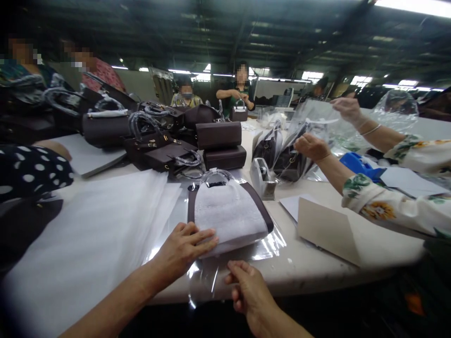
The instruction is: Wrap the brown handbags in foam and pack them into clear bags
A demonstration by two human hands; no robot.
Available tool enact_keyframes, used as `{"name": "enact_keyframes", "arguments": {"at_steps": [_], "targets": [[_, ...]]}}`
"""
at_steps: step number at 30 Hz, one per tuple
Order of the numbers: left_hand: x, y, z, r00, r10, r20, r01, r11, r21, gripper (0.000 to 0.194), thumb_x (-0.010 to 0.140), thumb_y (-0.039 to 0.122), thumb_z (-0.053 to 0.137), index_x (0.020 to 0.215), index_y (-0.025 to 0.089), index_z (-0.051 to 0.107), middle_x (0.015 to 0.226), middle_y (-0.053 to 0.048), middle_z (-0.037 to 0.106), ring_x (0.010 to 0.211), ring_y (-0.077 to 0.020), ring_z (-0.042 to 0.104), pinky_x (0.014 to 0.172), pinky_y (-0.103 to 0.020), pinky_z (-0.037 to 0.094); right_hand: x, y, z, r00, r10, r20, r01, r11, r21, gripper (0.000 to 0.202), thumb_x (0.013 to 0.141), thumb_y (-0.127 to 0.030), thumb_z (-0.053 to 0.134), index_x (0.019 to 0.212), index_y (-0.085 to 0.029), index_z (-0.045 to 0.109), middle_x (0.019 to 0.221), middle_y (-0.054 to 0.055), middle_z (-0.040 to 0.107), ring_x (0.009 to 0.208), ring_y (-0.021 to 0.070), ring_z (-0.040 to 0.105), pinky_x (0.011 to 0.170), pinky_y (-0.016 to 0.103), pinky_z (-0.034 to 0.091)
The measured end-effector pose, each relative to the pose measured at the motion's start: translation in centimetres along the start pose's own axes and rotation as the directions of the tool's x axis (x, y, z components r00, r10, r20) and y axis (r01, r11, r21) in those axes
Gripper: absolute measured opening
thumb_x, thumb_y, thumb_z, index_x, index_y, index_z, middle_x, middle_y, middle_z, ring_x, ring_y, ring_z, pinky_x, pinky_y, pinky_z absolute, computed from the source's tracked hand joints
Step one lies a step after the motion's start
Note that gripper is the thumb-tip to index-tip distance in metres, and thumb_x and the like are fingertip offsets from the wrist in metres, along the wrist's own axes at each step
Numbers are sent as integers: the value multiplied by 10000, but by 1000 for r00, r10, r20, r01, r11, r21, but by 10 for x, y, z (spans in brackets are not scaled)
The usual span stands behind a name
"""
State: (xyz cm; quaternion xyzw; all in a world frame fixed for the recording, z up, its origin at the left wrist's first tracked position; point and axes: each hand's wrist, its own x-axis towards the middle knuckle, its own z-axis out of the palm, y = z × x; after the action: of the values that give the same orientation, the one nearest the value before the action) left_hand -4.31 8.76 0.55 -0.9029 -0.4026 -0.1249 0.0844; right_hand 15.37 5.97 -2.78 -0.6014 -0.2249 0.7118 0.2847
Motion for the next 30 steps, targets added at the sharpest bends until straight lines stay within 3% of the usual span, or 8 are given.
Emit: {"name": "enact_keyframes", "arguments": {"at_steps": [3, 6, 10, 18, 23, 28, 30], "targets": [[2, -2, -2, 1000, 13, 15, -13, 1000, 0, 354, 860, 217, 507, 1197, 322, 472, 1249, 75, 520, 875, -159, 436, 706, -332, 299, 9, 12, -7, 997, -77, 29, 77, 997, -15, 379, 749, -503, 574, 901, -168, 483, 590, -53, 512, 323, 7, 334, 300, 120, 209], [3, -2, -3, 1000, 25, 18, -25, 1000, 9, 357, 861, 223, 508, 1202, 321, 470, 1240, 54, 528, 863, -150, 443, 704, -321, 301, 15, 15, -4, 982, -174, 80, 177, 983, -40, 482, 650, -592, 630, 809, -159, 489, 558, -66, 486, 317, 10, 331, 293, 133, 213], [3, -1, -2, 1000, 6, 10, -6, 1000, 6, 340, 863, 232, 506, 1190, 323, 480, 1248, 64, 522, 878, -164, 435, 714, -330, 306, 23, 18, 11, 963, -260, 77, 263, 964, -31, 502, 617, -610, 649, 661, -155, 440, 467, -77, 429, 308, 16, 320, 293, 142, 227], [-1, -3, -1, 996, 53, 65, -55, 998, 25, 415, 860, 179, 479, 1239, 341, 435, 1318, 57, 454, 908, -198, 428, 736, -356, 335, 38, 32, 25, 950, -311, -18, 311, 945, 100, 533, 569, -585, 690, 826, -164, 488, 447, -94, 409, 320, 30, 308, 305, 152, 247], [0, -2, -8, 988, 108, 110, -117, 990, 76, 408, 872, 191, 438, 1254, 333, 425, 1340, -20, 417, 965, -226, 443, 762, -382, 360, 36, 33, 21, 945, -326, -4, 326, 945, 24, 475, 603, -586, 657, 731, -166, 476, 436, -78, 412, 307, 45, 331, 303, 165, 241], [-2, -2, -4, 986, 134, 103, -145, 984, 103, 469, 851, 167, 444, 1267, 377, 392, 1353, -79, 384, 1019, -269, 442, 796, -437, 359, 34, 26, 14, 859, -461, 223, 499, 851, -164, 315, 784, -453, 517, 808, -142, 562, 557, -39, 478, 364, 42, 383, 354, 166, 294], [-3, -2, -2, 983, 147, 109, -158, 982, 101, 465, 836, 176, 468, 1255, 367, 405, 1360, -98, 367, 1042, -293, 430, 800, -462, 357, 39, 25, 10, 854, -472, 218, 514, 830, -218, 280, 790, -395, 493, 810, -130, 580, 587, -23, 497, 385, 50, 399, 366, 173, 316]]}}
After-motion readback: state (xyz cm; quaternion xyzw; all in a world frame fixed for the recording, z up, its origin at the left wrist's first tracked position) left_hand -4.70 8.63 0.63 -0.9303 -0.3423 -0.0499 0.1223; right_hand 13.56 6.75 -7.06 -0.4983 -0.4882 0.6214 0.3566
